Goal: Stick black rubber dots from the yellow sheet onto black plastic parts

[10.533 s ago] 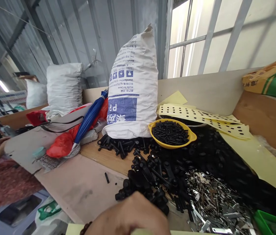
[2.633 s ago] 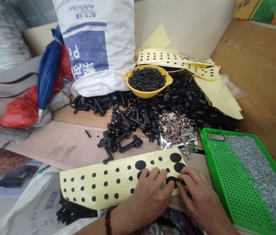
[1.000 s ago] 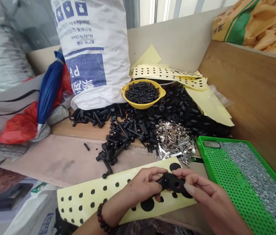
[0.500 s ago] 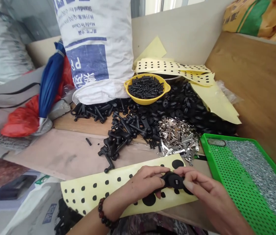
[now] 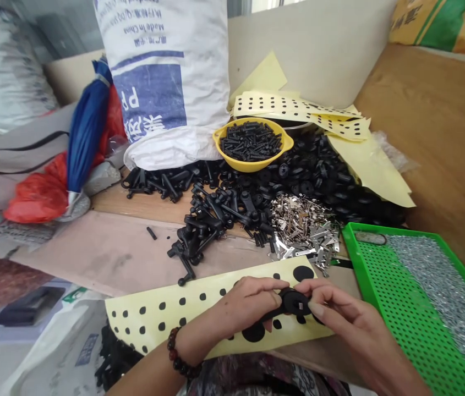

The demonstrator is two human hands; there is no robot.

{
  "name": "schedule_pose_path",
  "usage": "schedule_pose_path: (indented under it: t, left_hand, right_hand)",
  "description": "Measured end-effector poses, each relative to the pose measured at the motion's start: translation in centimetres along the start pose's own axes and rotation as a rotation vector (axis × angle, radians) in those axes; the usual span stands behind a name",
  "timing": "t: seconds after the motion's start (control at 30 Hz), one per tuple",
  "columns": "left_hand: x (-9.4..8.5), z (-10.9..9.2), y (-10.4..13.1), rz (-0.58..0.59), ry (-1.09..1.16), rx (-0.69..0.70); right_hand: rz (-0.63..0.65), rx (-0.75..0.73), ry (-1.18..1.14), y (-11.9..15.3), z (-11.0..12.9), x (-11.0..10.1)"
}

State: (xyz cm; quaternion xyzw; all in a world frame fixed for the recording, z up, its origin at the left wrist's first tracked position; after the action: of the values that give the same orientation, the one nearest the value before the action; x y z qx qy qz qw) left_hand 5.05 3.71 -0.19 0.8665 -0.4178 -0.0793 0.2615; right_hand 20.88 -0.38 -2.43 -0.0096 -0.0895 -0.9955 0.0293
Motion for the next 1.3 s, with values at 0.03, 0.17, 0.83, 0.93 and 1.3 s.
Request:
schedule_pose_path:
  t: [0.03, 0.17, 0.83, 0.93, 1.3]
  left_hand:
    - [0.0, 0.0, -0.1, 0.004, -0.006, 0.004]
    - [0.1, 0.5, -0.6, 0.015, -0.027, 0.03]
    - [0.3, 1.1, -0.7, -0.028, -0.051, 0.126]
    - [0.4, 1.5, -0.8, -0.015, -0.045, 0.08]
    - [0.6, 1.4, -0.4, -0.139, 0.082, 0.113]
  right_hand:
    - [0.01, 0.004, 0.014, -0.1, -0.1, -0.1]
    - [0.013, 0.004, 0.041, 0.0, -0.3, -0.1]
    - [0.005, 0.015, 0.026, 0.1, 0.3, 1.5]
    - [0.061, -0.013, 0.01, 0.0, -0.3, 1.9]
    - [0.002, 0.05, -0.152, 0.8, -1.3, 1.6]
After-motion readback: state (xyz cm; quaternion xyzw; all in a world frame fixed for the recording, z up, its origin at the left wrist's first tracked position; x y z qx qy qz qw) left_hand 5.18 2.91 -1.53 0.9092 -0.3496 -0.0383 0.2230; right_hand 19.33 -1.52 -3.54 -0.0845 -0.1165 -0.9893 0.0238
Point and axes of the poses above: each hand's wrist, its own y-axis away from the middle knuckle, its own x-axis out of the palm, z = x × y, the point moved 7 cm from there along -y, towards the middle knuckle, and after that the axes turned 10 degrees about z, right-handed, at the moved point
